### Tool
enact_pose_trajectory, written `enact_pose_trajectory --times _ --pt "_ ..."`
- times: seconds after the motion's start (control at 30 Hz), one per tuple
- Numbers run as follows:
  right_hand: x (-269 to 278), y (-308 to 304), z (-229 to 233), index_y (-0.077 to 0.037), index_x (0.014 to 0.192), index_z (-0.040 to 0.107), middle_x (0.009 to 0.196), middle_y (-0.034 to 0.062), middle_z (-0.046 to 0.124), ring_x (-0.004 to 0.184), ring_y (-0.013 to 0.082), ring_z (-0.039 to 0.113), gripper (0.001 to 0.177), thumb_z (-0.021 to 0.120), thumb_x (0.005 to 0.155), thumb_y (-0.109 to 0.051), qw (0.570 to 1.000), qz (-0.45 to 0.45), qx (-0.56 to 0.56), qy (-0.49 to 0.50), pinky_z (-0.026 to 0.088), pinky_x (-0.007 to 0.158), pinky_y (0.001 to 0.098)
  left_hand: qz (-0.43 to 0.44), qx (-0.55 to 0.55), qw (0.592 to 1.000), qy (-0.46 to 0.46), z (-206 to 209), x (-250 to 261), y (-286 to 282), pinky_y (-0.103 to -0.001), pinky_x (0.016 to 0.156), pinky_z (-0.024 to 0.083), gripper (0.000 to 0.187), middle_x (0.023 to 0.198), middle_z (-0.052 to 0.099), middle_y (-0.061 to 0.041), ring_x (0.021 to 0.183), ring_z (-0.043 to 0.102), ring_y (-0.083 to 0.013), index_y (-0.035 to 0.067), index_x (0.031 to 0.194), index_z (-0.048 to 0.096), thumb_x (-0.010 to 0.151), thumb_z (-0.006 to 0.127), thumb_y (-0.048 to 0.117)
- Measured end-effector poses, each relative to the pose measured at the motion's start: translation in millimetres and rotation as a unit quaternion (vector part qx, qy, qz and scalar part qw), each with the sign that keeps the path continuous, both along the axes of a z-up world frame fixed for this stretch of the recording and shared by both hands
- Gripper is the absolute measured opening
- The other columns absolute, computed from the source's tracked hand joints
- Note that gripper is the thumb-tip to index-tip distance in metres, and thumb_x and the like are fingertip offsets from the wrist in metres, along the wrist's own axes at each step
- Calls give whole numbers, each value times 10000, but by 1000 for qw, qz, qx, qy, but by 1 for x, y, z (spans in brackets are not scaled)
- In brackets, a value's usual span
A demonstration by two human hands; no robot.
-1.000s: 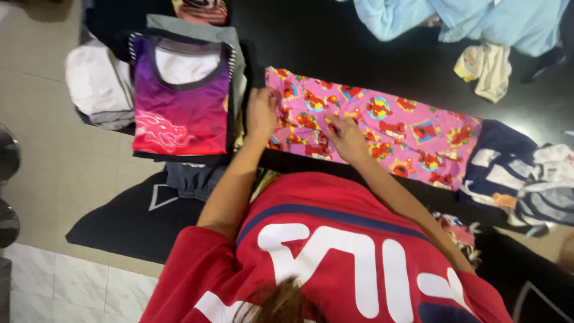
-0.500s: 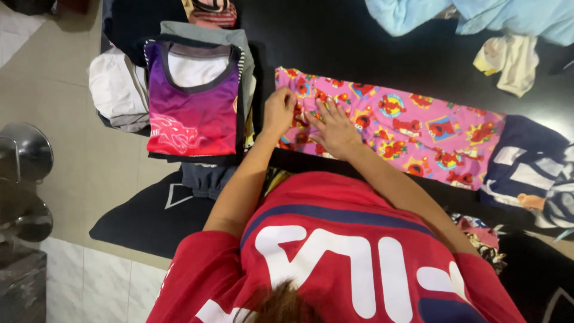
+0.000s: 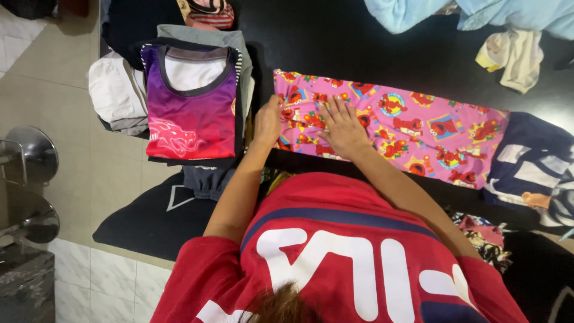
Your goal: Folding various items of clothing on a table.
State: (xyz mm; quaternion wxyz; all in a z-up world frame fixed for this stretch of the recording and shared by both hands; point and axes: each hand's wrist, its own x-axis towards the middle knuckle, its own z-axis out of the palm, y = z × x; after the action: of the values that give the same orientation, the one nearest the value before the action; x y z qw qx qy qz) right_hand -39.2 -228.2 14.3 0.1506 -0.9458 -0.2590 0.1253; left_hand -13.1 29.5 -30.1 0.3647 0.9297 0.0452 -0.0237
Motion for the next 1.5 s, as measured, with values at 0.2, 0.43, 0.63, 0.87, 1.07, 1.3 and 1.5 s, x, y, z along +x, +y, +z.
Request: enact_pose_trajectory --times 0.2,0.43,0.63,0.87,1.07,1.3,1.5 --pt "-8 -2 26 -134 1592 352 1656 234 248 1541 401 199 703 530 1009 -484 997 14 -77 -25 173 1226 581 -32 -5 999 -16 69 5 -20 -507 718 533 288 927 716 -215 861 689 -432 28 1056 645 880 749 231" --pt "-17 -19 31 -204 1579 365 1667 198 250 1537 389 214 677 553 973 -439 998 2 -65 12 189 1210 585 -22 116 993 -27 30 18 -37 -511 750 536 220 909 718 -154 894 689 -391 66 859 695 857 773 271" --pt "-51 -78 19 -161 1580 399 1638 202 297 1524 408 253 684 567 987 -459 986 -166 -26 -15 176 1200 635 12 179 983 -44 69 9 -64 -555 874 469 401 1133 642 -221 1074 587 -430 21 1199 656 856 750 207" --pt "-70 -106 2 -132 1574 450 1660 204 324 1540 416 269 641 570 1013 -418 948 -303 -9 -93 182 1227 625 -408 150 894 -105 63 -12 -143 -638 1155 257 585 1533 422 -235 1425 383 -455 143 1493 504 959 618 352" --pt "-98 -174 -14 -183 1595 443 1684 187 298 1552 425 254 596 545 1060 -427 891 -429 -72 -128 161 1214 658 -479 166 857 -88 65 -15 -144 -724 1167 131 633 1643 319 -165 1501 284 -439 297 1537 457 947 603 476" --pt "-110 -199 -7 -216 1600 421 1700 152 274 1554 426 220 603 490 1052 -458 845 -524 -50 -99 126 1195 697 -506 197 834 -92 69 6 -135 -715 1177 134 665 1644 326 -122 1502 277 -434 323 1539 453 924 608 524" --pt "-104 -196 -4 -217 1590 424 1683 154 280 1536 439 221 611 482 1033 -459 836 -540 -52 -85 120 1188 693 -487 200 847 -73 76 17 -150 -698 1168 106 690 1649 295 -132 1494 230 -449 285 1534 443 908 608 522"
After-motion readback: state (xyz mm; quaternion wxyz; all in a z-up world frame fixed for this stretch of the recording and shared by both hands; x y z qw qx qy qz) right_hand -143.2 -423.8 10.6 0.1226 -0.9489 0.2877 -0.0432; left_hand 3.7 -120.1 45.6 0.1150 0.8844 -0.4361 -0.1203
